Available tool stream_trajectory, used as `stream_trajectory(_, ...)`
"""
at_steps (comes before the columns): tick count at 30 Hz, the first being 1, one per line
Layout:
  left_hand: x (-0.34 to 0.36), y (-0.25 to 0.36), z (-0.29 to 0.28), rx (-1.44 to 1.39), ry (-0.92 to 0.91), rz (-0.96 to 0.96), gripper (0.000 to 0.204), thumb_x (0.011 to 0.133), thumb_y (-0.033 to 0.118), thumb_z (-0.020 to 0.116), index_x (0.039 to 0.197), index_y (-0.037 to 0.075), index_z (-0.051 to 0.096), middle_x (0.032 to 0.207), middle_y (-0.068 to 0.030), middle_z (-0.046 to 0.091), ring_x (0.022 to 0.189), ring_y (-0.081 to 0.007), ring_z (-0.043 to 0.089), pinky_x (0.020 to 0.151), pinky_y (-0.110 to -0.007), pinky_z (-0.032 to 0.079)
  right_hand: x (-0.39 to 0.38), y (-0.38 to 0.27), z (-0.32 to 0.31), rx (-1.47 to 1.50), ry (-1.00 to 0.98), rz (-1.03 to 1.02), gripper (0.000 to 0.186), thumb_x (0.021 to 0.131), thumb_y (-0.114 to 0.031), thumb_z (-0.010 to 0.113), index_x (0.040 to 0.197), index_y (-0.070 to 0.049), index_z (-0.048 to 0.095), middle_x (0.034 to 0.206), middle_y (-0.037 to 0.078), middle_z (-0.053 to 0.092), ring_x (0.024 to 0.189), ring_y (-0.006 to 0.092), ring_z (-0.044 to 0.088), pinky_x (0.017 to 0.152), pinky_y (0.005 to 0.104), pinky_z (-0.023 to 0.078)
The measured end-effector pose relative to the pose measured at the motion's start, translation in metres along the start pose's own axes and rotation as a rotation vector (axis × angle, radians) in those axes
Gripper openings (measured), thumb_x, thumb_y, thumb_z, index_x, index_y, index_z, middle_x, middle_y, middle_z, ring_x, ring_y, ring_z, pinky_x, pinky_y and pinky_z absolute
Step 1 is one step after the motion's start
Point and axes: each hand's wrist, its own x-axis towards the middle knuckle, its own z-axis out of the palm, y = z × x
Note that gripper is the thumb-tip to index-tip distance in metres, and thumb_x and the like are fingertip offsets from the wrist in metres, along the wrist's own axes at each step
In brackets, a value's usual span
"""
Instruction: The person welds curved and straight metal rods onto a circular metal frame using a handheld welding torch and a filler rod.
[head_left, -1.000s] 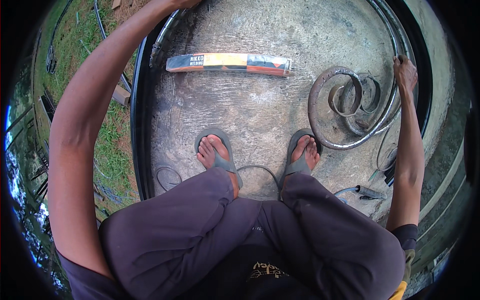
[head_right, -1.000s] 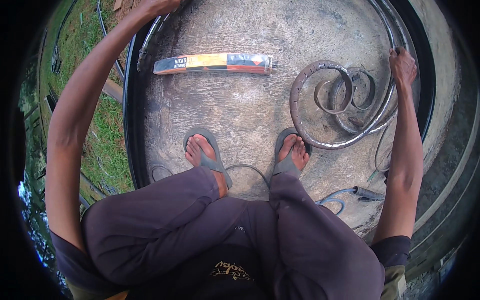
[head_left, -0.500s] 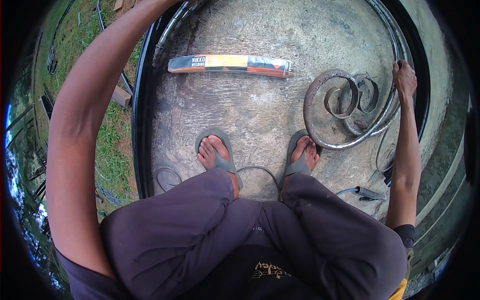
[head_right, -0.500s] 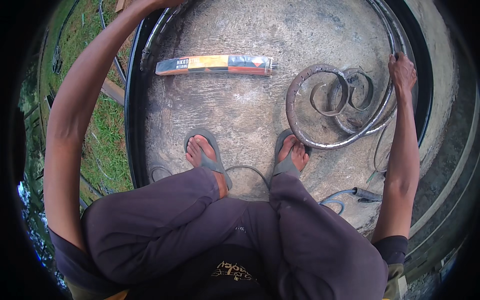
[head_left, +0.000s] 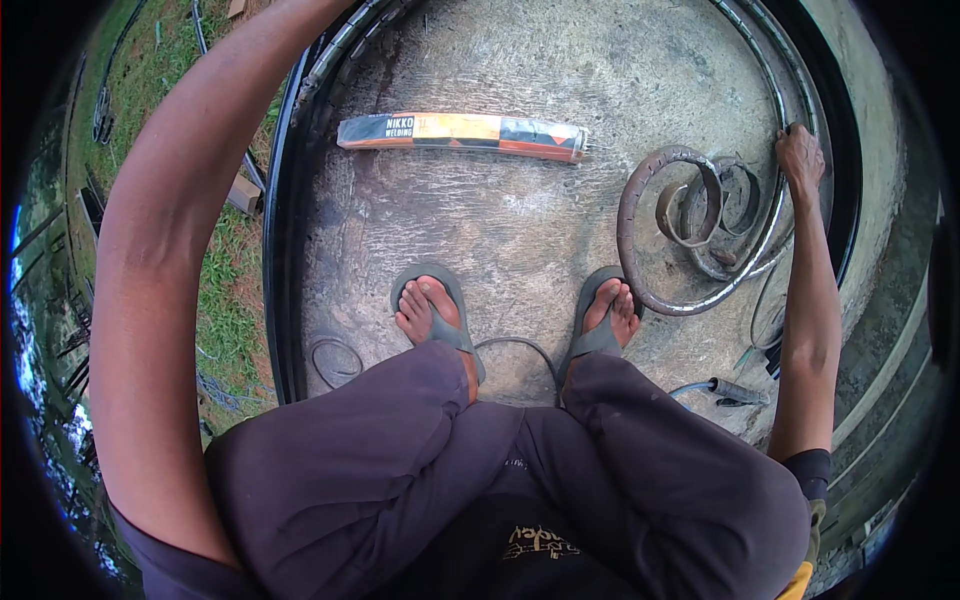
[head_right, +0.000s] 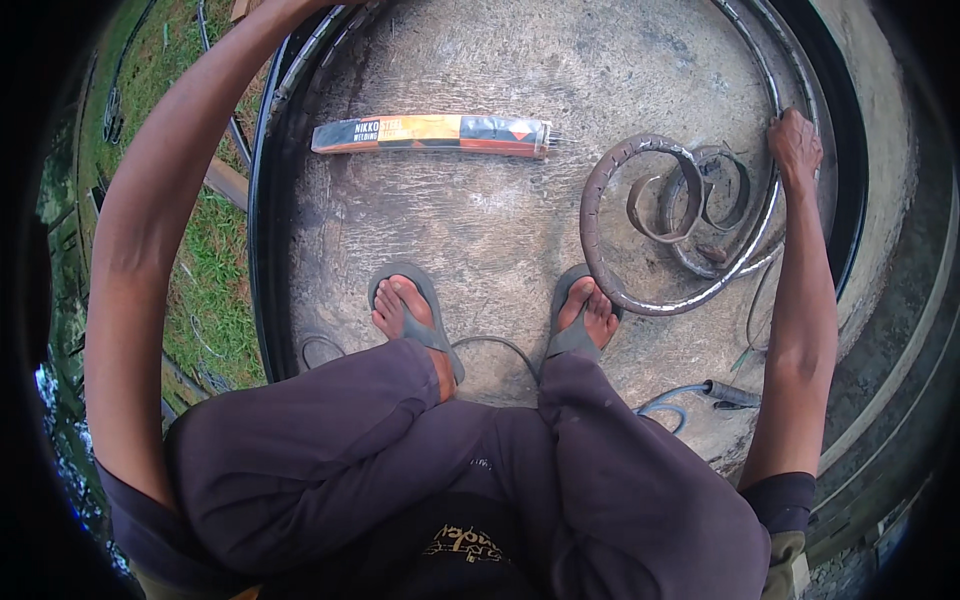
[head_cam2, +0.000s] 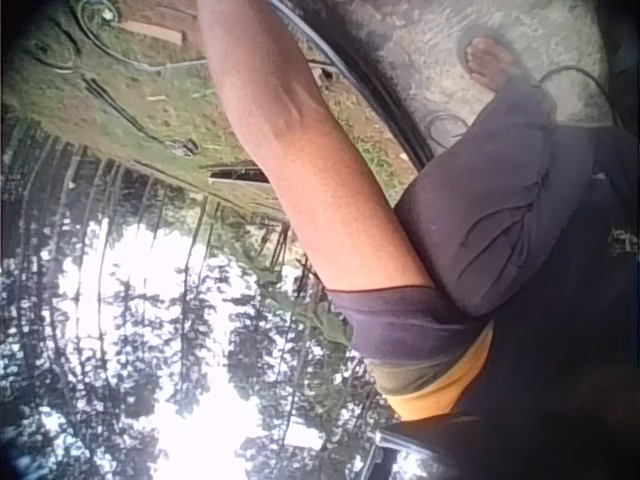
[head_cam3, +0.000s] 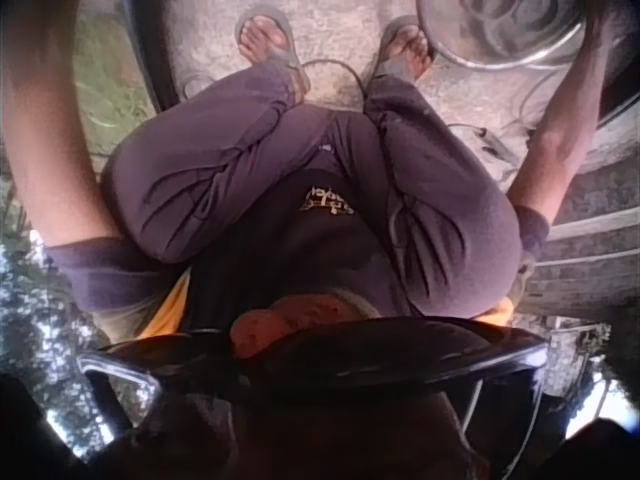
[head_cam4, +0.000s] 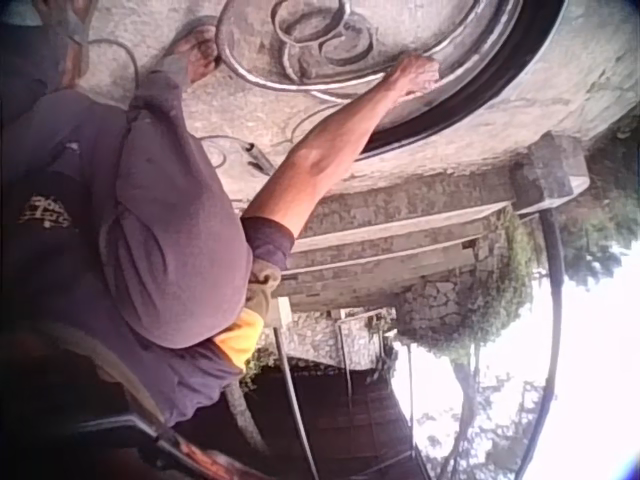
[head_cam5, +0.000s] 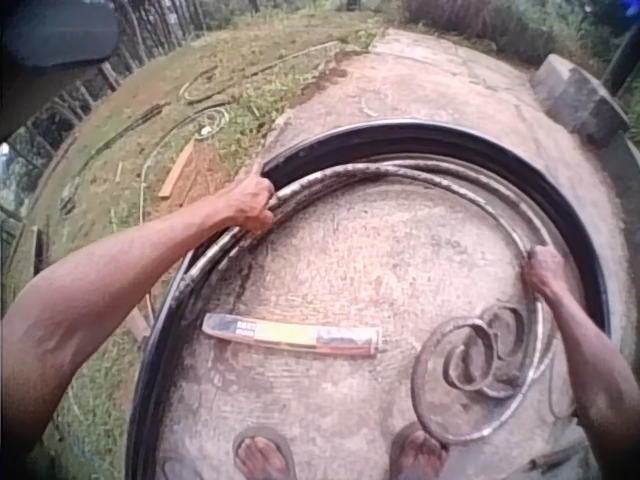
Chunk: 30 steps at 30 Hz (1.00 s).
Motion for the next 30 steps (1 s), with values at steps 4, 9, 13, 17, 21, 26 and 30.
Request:
stream_trajectory(4,-0.005,0.001,0.006,-0.008,0.024,0.019,0.041,0.065,0.021,0.065,0.099,0.0,0.075,0.115,-0.0406,0.057,0.12,-0.052,0.052,0.103,-0.054,0.049,-0.004,-0.001,-0.001,0.052,0.007,0.016,0.034,0.097,-0.035,0.063,0.111,-0.005,0.072,0.112,0.024,0.073,0.111,0.0442,0.067,0.093,0.0539,0.052)
stream_trajectory(9,-0.022,0.013,-0.001,-0.059,0.076,-0.047,0.044,0.069,0.021,0.063,0.106,0.001,0.074,0.135,-0.0415,0.043,0.129,-0.0548,0.044,0.109,-0.057,0.043,-0.007,0.001,-0.001,0.074,0.065,0.038,0.035,0.098,-0.038,0.061,0.114,-0.009,0.072,0.113,0.022,0.073,0.111,0.0427,0.068,0.093,0.0531,0.052)
stream_trajectory(13,-0.034,0.022,-0.001,-0.02,0.104,-0.094,0.043,0.071,0.022,0.063,0.106,0.0,0.073,0.137,-0.0408,0.041,0.132,-0.0563,0.041,0.11,-0.062,0.04,-0.001,0.006,-0.002,0.063,0.099,0.059,0.036,0.1,-0.04,0.059,0.12,-0.013,0.071,0.115,0.019,0.073,0.111,0.0413,0.069,0.093,0.0516,0.052)
stream_trajectory(17,-0.039,0.02,0.009,0.011,0.239,-0.021,0.046,0.072,0.024,0.062,0.108,-0.005,0.066,0.144,-0.0427,0.037,0.135,-0.0567,0.039,0.11,-0.065,0.037,0.006,0.012,0.001,0.086,0.15,0.044,0.037,0.1,-0.041,0.059,0.123,-0.014,0.07,0.116,0.018,0.074,0.111,0.0407,0.069,0.093,0.0512,0.053)
stream_trajectory(21,-0.037,0.018,0.015,0.065,0.261,-0.022,0.046,0.073,0.024,0.062,0.107,-0.006,0.063,0.148,-0.0432,0.034,0.136,-0.056,0.038,0.111,-0.064,0.036,0.01,0.018,0.003,0.085,0.147,0.033,0.038,0.101,-0.042,0.059,0.124,-0.014,0.07,0.114,0.019,0.074,0.11,0.0409,0.069,0.093,0.0515,0.053)
stream_trajectory(26,-0.038,0.018,0.017,0.111,0.266,-0.012,0.044,0.077,0.025,0.063,0.108,-0.006,0.062,0.15,-0.043,0.033,0.135,-0.055,0.04,0.11,-0.063,0.037,0.009,0.019,0.003,0.092,0.148,0.028,0.037,0.101,-0.041,0.058,0.123,-0.014,0.07,0.114,0.02,0.073,0.11,0.0417,0.069,0.092,0.0516,0.053)
stream_trajectory(30,-0.04,0.017,0.022,0.149,0.366,0.056,0.041,0.079,0.024,0.063,0.108,-0.005,0.06,0.15,-0.0432,0.033,0.134,-0.0547,0.042,0.109,-0.063,0.037,0.005,0.02,0.003,0.084,0.136,0.024,0.037,0.1,-0.041,0.059,0.123,-0.013,0.07,0.113,0.02,0.073,0.11,0.0416,0.069,0.092,0.0516,0.053)
